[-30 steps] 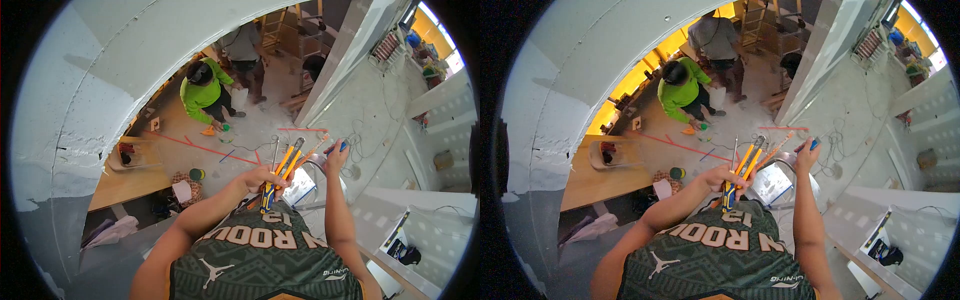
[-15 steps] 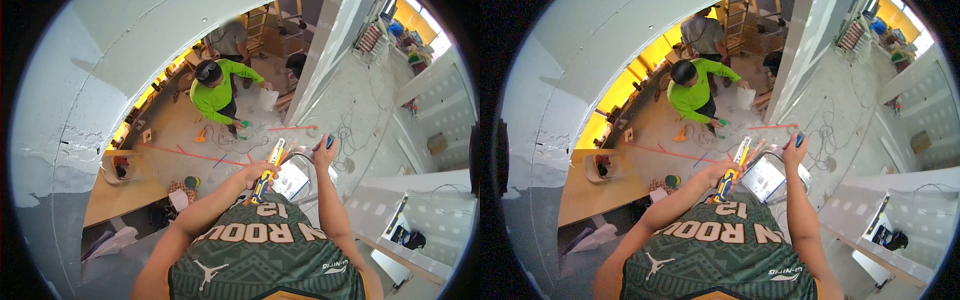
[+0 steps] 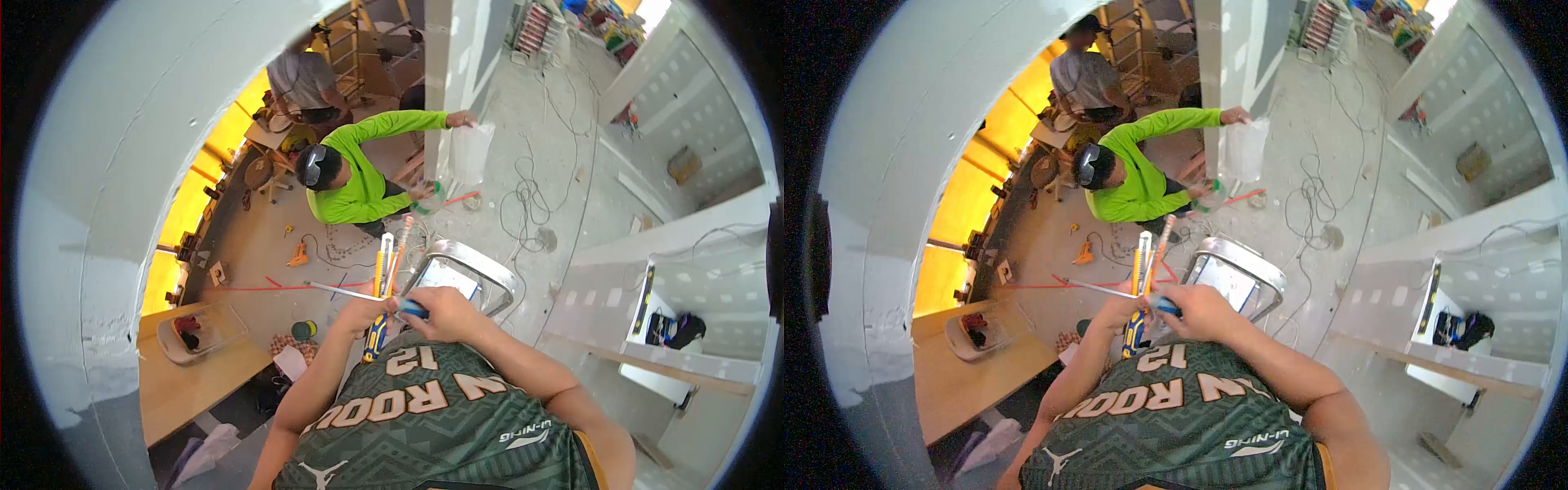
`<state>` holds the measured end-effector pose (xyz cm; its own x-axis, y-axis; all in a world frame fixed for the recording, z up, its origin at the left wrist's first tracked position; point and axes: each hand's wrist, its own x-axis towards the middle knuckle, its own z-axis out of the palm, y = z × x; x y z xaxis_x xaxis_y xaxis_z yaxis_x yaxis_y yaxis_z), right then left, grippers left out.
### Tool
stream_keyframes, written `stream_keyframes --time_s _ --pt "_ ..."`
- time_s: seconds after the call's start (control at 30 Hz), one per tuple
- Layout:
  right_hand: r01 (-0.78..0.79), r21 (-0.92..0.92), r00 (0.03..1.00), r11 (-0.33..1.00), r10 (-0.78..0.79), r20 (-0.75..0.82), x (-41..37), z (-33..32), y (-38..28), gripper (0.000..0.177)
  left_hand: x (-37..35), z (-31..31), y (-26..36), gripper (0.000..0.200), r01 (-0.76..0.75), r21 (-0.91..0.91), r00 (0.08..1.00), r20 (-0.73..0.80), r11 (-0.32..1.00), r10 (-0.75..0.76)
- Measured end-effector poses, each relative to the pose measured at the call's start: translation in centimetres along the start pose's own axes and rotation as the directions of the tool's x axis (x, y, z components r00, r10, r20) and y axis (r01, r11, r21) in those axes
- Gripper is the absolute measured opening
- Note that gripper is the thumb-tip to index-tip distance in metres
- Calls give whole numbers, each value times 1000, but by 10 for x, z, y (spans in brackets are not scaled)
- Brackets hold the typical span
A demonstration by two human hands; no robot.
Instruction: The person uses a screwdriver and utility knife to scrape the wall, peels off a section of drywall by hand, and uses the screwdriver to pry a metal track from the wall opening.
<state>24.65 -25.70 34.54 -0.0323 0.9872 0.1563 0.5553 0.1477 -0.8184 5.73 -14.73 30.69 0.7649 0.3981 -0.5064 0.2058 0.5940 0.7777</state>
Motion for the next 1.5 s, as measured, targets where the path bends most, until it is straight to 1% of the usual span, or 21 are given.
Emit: stream_keyframes --time_s 0.07,0.1,0.2,0.27,0.3,0.37,0.4,0.5,0.53,0.57,0.63,0.67,0.8,0.9,0.93,0.97,1.13,1.23,1.3,1.37,1.5 --pt "-9 7 989 1000 8 150 -4 -1 0 29 -4 10 4 48 -78 62 994 -66 995 82" --pt "-19 14 991 1000 17 131 -5 -5 0 29 -4 13 5 48 -66 77 996 -55 995 70" --pt "-18 139 968 990 -18 249 -2 -18 1 34 -13 24 17 22 -117 234 991 -41 965 130" --pt "-143 336 895 931 -23 445 -2 -23 12 36 -16 26 18 21 -147 296 985 -48 944 168" --pt "-146 344 899 928 -21 437 -3 -15 24 36 -20 29 16 19 -175 338 978 -52 925 204" --pt "-428 638 844 640 32 535 -5 -3 53 37 -27 36 18 19 -203 386 966 -72 900 249" --pt "-561 648 793 515 110 599 -4 -15 46 30 -29 40 21 20 -234 430 949 -93 872 301" --pt "-394 735 898 552 63 435 -4 4 58 25 -33 44 35 20 -281 410 924 -131 868 360" --pt "-224 684 937 694 -41 348 -1 8 60 25 -31 44 40 18 -332 404 900 -134 853 414" --pt "-217 684 938 696 -46 344 0 13 61 25 -27 43 43 18 -336 409 898 -133 848 420" --pt "-252 771 915 584 -116 387 8 11 47 27 -22 40 52 20 -420 263 896 -34 869 443" --pt "-428 802 865 417 -70 498 6 5 42 30 -20 42 55 20 -468 253 872 -21 847 488" --pt "-342 791 876 507 -133 464 15 -2 44 32 -16 52 67 10 -530 70 846 -23 845 533" --pt "-330 746 893 579 -65 445 9 -9 32 32 -13 56 71 12 -584 -5 811 -35 812 583" --pt "-215 687 913 694 -106 393 6 -15 19 35 -10 57 70 12 -587 -4 809 -34 810 586" --pt "-96 608 923 788 -158 350 3 -16 11 39 -5 56 67 15 -655 -35 755 -74 755 652" --pt "-118 567 978 815 -4 210 0 0 -15 71 -5 63 70 14 -832 -56 550 -211 552 808" --pt "-48 528 992 848 -20 123 4 9 -18 58 -7 61 72 11 -819 -99 569 -272 566 776" --pt "-72 550 989 832 -13 149 6 14 -24 61 -5 54 70 21 -810 -22 565 -300 587 769" --pt "-25 335 999 942 13 38 8 13 -34 62 -6 41 66 28 -761 -65 624 -347 646 700" --pt "-129 231 987 964 103 120 18 3 -55 61 -10 36 65 32 -772 -42 609 -334 634 720"
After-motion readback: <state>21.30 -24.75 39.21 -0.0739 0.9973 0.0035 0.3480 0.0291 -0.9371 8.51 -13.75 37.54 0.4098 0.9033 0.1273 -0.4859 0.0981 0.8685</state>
